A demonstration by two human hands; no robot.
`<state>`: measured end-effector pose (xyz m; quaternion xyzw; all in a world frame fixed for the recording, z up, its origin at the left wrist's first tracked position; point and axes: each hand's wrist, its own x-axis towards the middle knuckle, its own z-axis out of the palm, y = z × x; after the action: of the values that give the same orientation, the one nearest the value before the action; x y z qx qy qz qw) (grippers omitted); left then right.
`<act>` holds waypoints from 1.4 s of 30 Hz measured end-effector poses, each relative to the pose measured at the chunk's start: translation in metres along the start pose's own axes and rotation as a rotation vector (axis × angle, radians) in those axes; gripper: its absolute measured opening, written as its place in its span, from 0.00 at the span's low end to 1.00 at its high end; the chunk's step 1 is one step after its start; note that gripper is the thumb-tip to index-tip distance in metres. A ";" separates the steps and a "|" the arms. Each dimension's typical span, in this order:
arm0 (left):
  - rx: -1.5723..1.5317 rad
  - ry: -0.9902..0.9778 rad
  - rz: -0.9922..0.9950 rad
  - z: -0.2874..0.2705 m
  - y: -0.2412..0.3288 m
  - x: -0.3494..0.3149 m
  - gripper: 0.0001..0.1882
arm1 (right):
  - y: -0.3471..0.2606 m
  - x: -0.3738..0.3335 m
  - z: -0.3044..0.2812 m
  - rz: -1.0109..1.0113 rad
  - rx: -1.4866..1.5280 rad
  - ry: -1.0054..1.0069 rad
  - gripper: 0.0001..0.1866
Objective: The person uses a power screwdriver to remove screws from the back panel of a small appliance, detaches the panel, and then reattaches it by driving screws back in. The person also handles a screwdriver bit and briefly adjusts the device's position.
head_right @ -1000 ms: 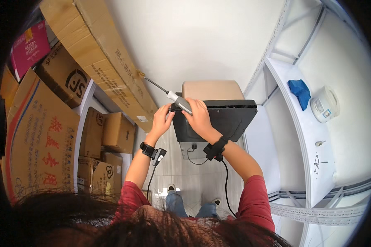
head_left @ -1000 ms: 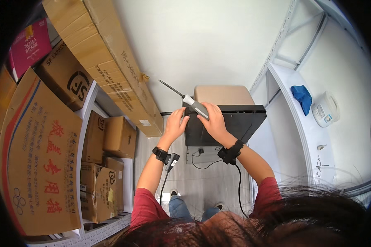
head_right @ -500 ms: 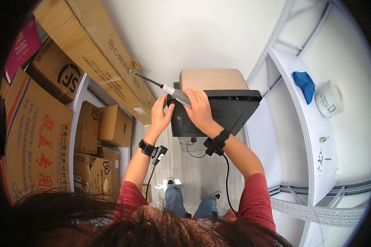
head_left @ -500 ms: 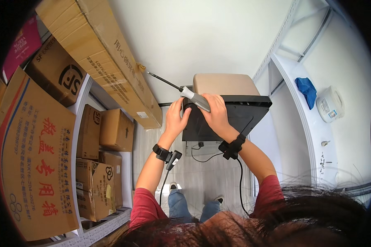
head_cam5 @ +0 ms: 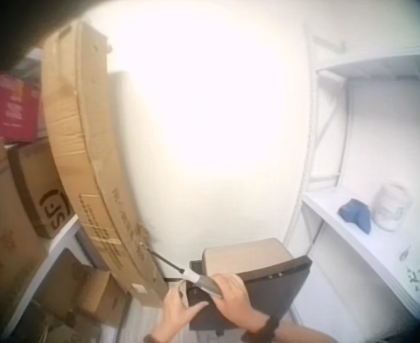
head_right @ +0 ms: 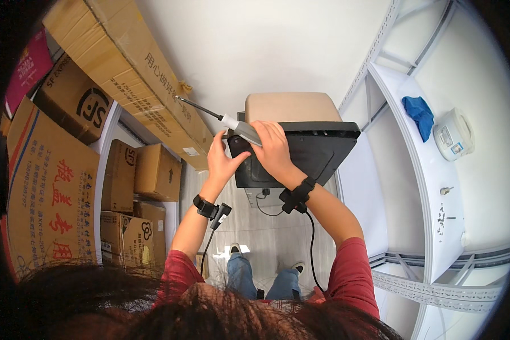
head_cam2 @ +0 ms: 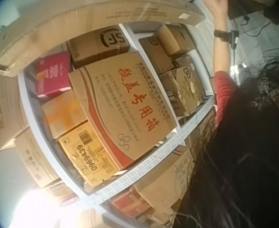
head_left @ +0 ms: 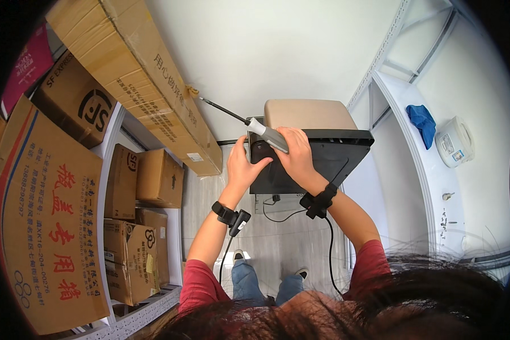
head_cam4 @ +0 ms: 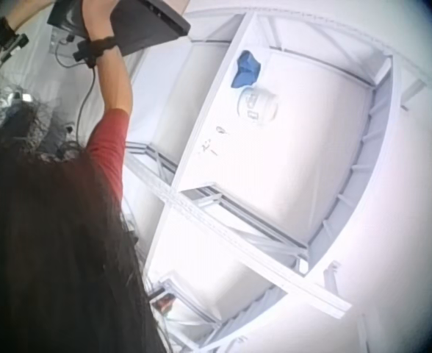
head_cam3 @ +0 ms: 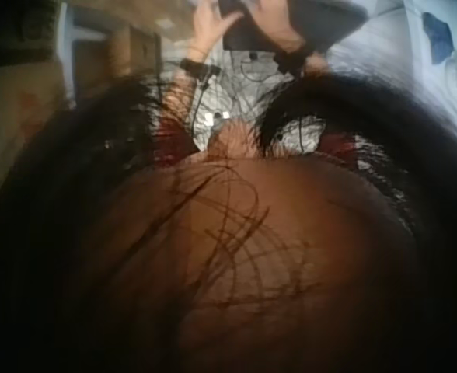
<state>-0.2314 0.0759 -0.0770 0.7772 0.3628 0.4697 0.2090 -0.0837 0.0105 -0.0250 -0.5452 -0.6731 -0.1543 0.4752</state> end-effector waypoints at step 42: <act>0.432 0.210 0.186 0.033 -0.030 -0.020 0.27 | 0.022 -0.086 -0.042 0.321 0.031 0.095 0.20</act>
<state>-0.2189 0.0805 -0.1242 0.7807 0.4016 0.4767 -0.0445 -0.0484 -0.0629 -0.0806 -0.6305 -0.5566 -0.0916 0.5332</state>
